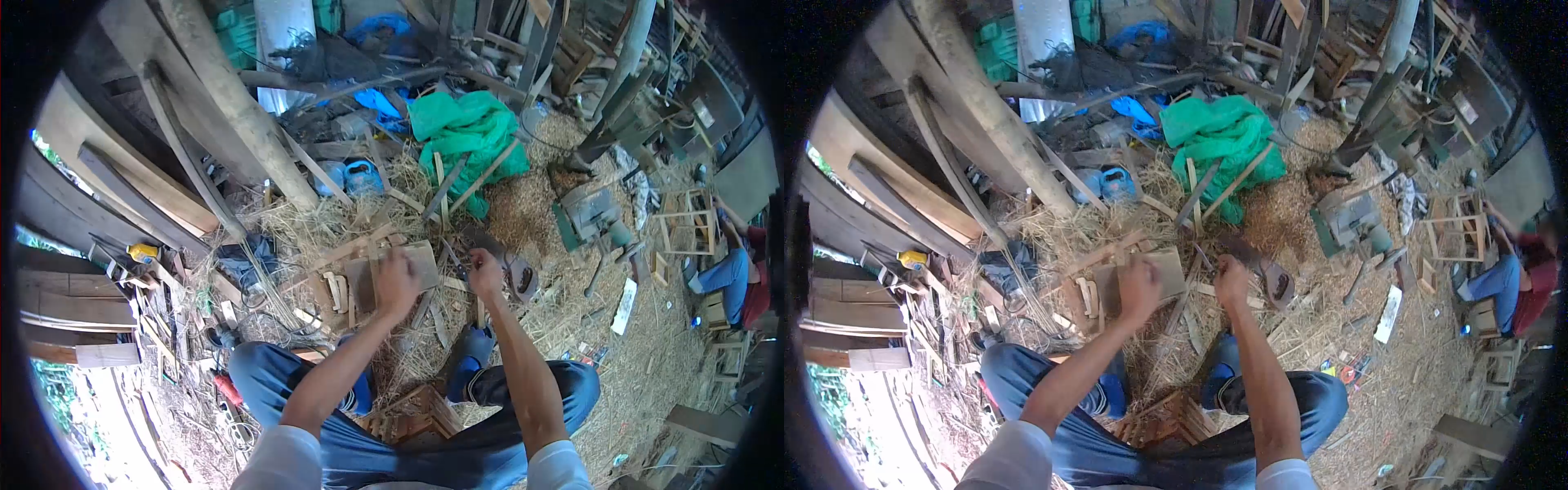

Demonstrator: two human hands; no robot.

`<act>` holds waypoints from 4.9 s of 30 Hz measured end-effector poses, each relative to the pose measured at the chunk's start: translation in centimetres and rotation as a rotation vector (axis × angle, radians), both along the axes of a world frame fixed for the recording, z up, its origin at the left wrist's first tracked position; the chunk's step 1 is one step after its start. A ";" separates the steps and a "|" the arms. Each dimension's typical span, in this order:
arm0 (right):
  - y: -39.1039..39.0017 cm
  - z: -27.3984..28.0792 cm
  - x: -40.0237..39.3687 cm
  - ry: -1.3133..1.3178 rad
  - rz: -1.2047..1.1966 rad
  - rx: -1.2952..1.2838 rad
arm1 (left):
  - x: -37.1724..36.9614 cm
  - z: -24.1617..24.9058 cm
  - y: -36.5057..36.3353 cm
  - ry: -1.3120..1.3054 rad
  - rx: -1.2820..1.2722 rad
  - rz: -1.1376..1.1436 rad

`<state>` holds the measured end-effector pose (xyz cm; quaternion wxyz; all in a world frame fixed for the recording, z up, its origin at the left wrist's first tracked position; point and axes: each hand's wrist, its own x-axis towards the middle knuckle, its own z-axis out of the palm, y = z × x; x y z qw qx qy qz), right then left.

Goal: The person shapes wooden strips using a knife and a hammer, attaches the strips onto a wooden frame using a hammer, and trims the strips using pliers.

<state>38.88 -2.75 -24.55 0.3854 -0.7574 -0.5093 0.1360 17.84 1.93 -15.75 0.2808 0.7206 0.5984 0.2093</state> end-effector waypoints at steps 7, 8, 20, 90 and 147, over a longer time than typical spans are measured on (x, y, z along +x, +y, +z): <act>0.1 7.3 -7.8 0.069 0.210 -0.017 | -6.5 -3.6 1.9 0.278 0.304 0.059; 0.0 7.6 -8.6 0.118 0.245 -0.040 | -6.7 -3.1 2.3 0.239 0.132 0.036; 0.4 14.6 -11.0 0.193 0.247 0.064 | -7.9 4.2 1.0 -0.102 0.101 -0.385; -2.8 20.5 -10.8 -0.236 0.288 -0.689 | -12.1 10.6 -2.4 0.000 -0.212 -0.165; -55.4 38.9 53.8 0.234 -0.140 -0.778 | 38.0 23.7 -40.9 0.160 -0.940 -0.052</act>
